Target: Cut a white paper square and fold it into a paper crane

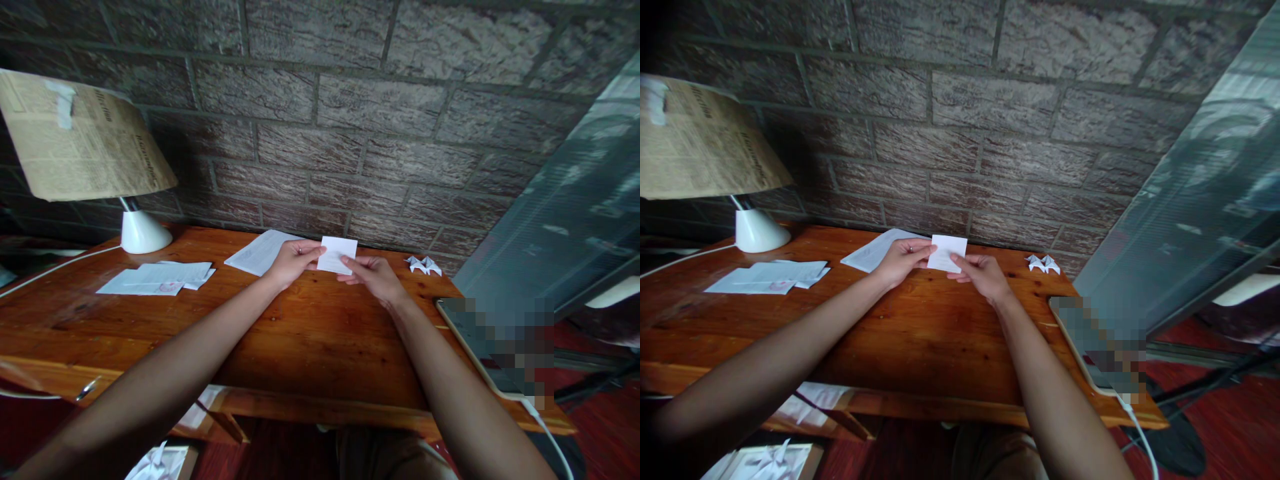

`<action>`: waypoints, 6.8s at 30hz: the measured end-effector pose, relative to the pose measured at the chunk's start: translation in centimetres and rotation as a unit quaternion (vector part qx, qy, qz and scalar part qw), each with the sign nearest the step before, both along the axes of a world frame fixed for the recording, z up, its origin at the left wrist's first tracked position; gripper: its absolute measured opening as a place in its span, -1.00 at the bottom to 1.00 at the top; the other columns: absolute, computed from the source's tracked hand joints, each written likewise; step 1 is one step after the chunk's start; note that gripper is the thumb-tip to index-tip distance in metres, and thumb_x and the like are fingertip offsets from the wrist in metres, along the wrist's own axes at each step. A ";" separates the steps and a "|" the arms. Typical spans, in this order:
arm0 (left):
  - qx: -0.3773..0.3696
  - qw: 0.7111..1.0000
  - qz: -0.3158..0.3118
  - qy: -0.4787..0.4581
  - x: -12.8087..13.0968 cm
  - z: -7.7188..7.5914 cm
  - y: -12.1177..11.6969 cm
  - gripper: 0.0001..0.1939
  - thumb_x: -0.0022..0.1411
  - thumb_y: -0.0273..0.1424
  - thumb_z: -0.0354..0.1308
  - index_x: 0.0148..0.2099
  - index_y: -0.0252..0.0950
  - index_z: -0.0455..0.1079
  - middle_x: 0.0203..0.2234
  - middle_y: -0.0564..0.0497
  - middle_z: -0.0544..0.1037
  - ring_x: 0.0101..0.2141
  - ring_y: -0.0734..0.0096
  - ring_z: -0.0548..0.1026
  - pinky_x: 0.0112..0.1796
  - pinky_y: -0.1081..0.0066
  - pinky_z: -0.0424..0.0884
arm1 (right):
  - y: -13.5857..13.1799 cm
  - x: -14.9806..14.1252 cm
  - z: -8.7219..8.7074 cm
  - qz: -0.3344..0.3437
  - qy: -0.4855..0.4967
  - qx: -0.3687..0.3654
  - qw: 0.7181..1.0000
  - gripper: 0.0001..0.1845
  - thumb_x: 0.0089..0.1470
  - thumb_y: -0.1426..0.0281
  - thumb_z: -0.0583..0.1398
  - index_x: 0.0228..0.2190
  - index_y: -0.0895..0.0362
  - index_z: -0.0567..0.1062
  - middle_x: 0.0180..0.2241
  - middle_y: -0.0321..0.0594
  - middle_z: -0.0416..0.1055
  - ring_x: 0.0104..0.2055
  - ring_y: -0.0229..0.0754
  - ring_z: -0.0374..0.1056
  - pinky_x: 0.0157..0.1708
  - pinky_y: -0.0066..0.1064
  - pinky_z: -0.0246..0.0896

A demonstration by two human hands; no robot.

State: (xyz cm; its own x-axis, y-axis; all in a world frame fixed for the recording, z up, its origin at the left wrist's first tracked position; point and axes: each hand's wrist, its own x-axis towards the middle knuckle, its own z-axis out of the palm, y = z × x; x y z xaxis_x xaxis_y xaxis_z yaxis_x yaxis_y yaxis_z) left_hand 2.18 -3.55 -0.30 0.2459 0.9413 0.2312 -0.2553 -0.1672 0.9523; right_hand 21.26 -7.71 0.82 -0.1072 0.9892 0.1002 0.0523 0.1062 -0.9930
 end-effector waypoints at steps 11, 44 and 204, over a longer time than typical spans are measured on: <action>-0.021 1.000 0.012 -0.001 -0.3 0.2 0.3 -0.54 -0.18 -0.17 0.45 -0.25 -0.35 0.55 -0.39 -0.06 0.63 -0.42 0.39 0.54 -0.34 0.33 0.52 | 0.0 0.1 0.1 0.017 -0.023 -0.053 0.998 -0.65 -0.09 0.15 0.38 -0.39 0.19 0.61 -0.46 -0.13 0.60 -0.48 -0.25 0.51 -0.44 -0.50 0.38; -0.056 0.998 -0.012 -0.028 -0.3 0.1 0.4 -0.61 -0.13 -0.27 0.44 -0.25 -0.36 0.52 -0.36 -0.09 0.63 -0.38 0.35 0.57 -0.29 0.31 0.52 | 0.4 0.6 -0.3 0.001 0.016 -0.013 1.000 -0.68 -0.18 0.21 0.41 -0.37 0.13 0.62 -0.32 -0.18 0.60 -0.35 -0.23 0.51 -0.28 -0.43 0.34; 0.068 0.973 -0.151 0.160 0.3 -1.6 0.5 -0.66 -0.09 -0.40 0.38 -0.22 -0.37 0.46 -0.41 0.03 0.56 -0.39 0.44 0.47 -0.31 0.42 0.34 | 0.6 -0.1 -1.3 0.036 -0.015 0.025 0.999 -0.60 -0.19 0.06 0.34 -0.46 0.14 0.51 -0.59 -0.39 0.30 -0.55 -0.37 0.09 -0.54 -0.48 -0.07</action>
